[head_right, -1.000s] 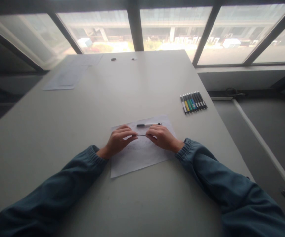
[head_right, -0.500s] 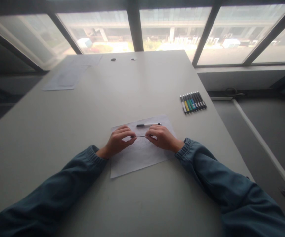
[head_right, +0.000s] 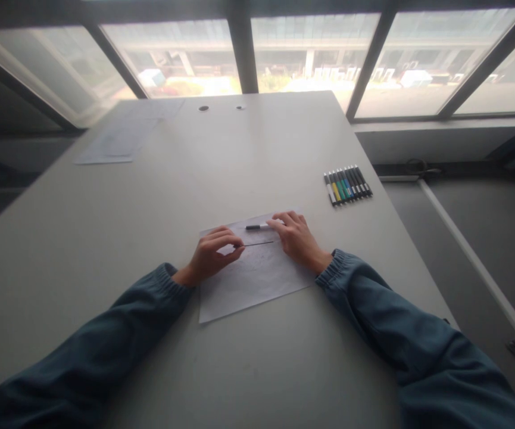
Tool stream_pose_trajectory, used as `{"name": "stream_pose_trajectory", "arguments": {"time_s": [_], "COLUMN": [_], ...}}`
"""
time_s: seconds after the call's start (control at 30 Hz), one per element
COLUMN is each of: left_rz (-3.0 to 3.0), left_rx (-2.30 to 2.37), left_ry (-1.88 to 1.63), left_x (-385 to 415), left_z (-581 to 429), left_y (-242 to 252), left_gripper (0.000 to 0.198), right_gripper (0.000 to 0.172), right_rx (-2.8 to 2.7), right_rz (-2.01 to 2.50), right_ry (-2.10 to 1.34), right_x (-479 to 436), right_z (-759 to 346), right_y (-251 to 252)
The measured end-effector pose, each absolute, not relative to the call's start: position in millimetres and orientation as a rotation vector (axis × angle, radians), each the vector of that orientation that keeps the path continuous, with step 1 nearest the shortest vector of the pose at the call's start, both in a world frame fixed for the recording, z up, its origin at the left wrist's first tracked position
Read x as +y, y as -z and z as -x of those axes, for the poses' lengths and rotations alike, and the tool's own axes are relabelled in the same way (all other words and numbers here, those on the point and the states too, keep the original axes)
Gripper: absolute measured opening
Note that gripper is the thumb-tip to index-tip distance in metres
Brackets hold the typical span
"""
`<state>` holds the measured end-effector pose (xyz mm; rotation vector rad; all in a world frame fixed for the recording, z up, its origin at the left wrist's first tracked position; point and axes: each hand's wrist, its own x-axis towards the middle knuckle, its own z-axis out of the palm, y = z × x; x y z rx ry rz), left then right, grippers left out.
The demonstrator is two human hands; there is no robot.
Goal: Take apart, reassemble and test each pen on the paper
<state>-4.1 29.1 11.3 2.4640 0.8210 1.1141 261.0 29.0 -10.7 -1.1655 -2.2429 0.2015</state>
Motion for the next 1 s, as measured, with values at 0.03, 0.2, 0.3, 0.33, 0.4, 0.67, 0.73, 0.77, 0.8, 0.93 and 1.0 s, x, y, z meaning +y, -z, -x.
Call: {"name": "stream_pose_trajectory", "arguments": {"time_s": [0.03,0.2,0.3,0.33,0.4,0.67,0.73,0.77,0.8,0.93,1.0], "left_rz": [-2.463,-2.456,-2.447,-2.444,-2.44,-2.403,-2.385,-2.377,-2.372,-2.351,-2.322], "left_rx": [0.822,0.813,0.809,0.81,0.81,0.854,0.882,0.897,0.915,1.02,1.091], "left_ry": [-1.113,-1.116,-1.124,-1.127,-1.135,-1.183,-1.215,-1.232,-1.249,-1.369,-1.449], "left_x": [29.2,29.7,29.9,29.9,29.8,28.8,28.8,28.8,28.8,28.3,28.0], "left_z": [4.1,4.5,4.7,4.8,4.7,4.9,5.8,6.3,6.8,8.7,9.8], "left_y": [-11.4,-11.0,-11.3,-11.5,-11.9,-13.7,-14.2,-14.6,-15.0,-16.6,-16.6], "left_gripper": [0.006,0.004,0.003,0.003,0.003,0.006,0.006,0.006,0.007,0.009,0.008], "right_gripper": [0.038,0.012,0.003,0.005,0.009,0.002,0.006,0.008,0.009,0.01,0.011], "right_rx": [-2.268,-2.245,-2.233,-2.232,-2.23,-2.211,-2.162,-2.13,-2.097,-1.998,-1.962], "right_rz": [1.158,1.149,1.186,1.202,1.225,1.246,1.248,1.246,1.244,1.251,1.253], "right_ry": [-0.193,-0.188,-0.191,-0.192,-0.193,-0.2,-0.166,-0.151,-0.139,-0.102,-0.09], "right_x": [29.1,30.4,31.1,31.3,31.8,30.1,29.1,28.6,28.3,27.5,27.3], "right_z": [-261.0,-262.6,-263.8,-264.1,-264.3,-262.5,-261.8,-261.6,-261.4,-261.4,-261.7], "right_y": [11.6,11.7,11.2,11.3,11.8,9.0,6.7,5.7,4.8,3.2,3.3]}}
